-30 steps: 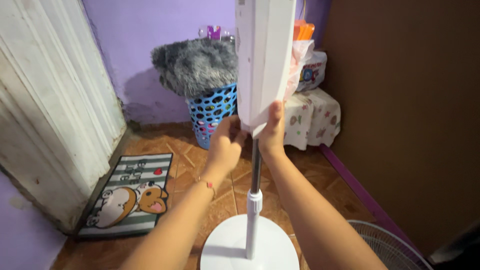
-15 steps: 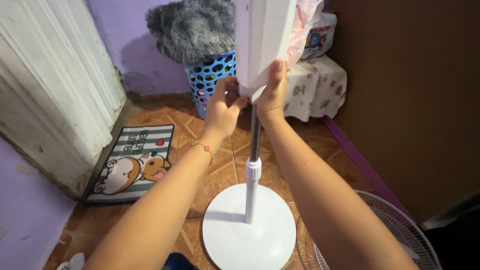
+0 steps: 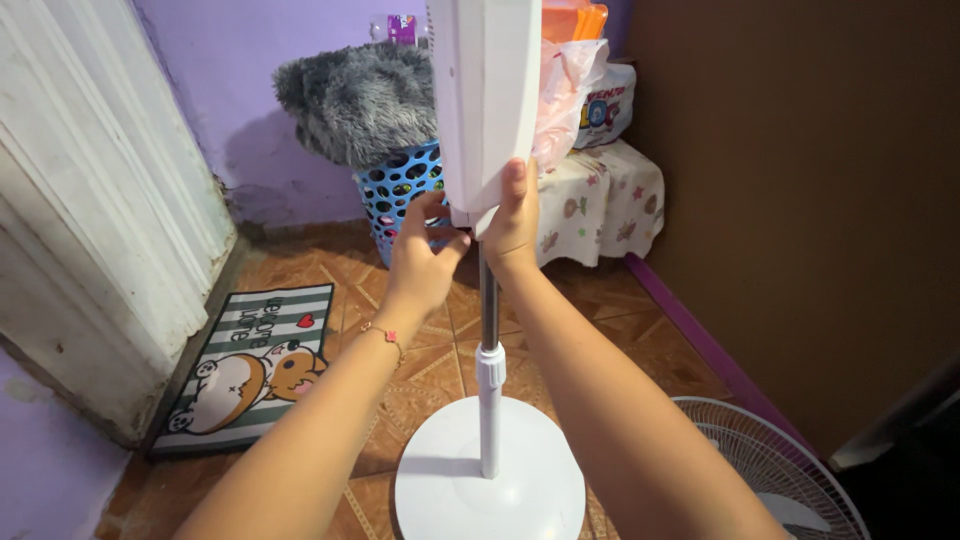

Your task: The person disassembles a white standing electric fan by removing the motor housing, detaching the pole from the base, and unscrewing the base cap. The components are placed on the floor.

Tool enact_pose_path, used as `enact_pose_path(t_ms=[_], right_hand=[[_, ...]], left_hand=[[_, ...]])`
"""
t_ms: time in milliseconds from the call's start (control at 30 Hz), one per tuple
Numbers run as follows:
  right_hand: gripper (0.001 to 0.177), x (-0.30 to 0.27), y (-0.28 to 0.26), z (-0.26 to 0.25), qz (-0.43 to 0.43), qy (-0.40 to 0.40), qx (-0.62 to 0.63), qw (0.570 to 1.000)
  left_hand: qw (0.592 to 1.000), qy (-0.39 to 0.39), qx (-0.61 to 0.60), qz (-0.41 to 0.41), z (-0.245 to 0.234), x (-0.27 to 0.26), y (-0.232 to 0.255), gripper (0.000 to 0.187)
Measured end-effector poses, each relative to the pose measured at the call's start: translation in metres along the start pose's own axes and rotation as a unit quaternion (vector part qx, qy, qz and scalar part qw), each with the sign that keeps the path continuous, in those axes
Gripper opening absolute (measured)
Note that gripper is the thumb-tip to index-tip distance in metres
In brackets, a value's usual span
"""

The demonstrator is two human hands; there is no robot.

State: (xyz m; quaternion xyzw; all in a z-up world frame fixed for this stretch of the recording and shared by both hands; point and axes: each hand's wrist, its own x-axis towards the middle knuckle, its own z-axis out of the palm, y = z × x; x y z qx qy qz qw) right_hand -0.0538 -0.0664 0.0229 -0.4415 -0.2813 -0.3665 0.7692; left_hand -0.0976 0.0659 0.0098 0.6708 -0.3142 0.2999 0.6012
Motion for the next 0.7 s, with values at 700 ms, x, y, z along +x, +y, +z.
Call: enact_pose_path(t_ms=[700], right_hand=[[0.079,-0.002,-0.008,0.004,-0.01,0.011,-0.045,0.999]], left_hand=[[0.995,-0.011,0.02,-0.101,-0.001,0.001,0.0,0.048]])
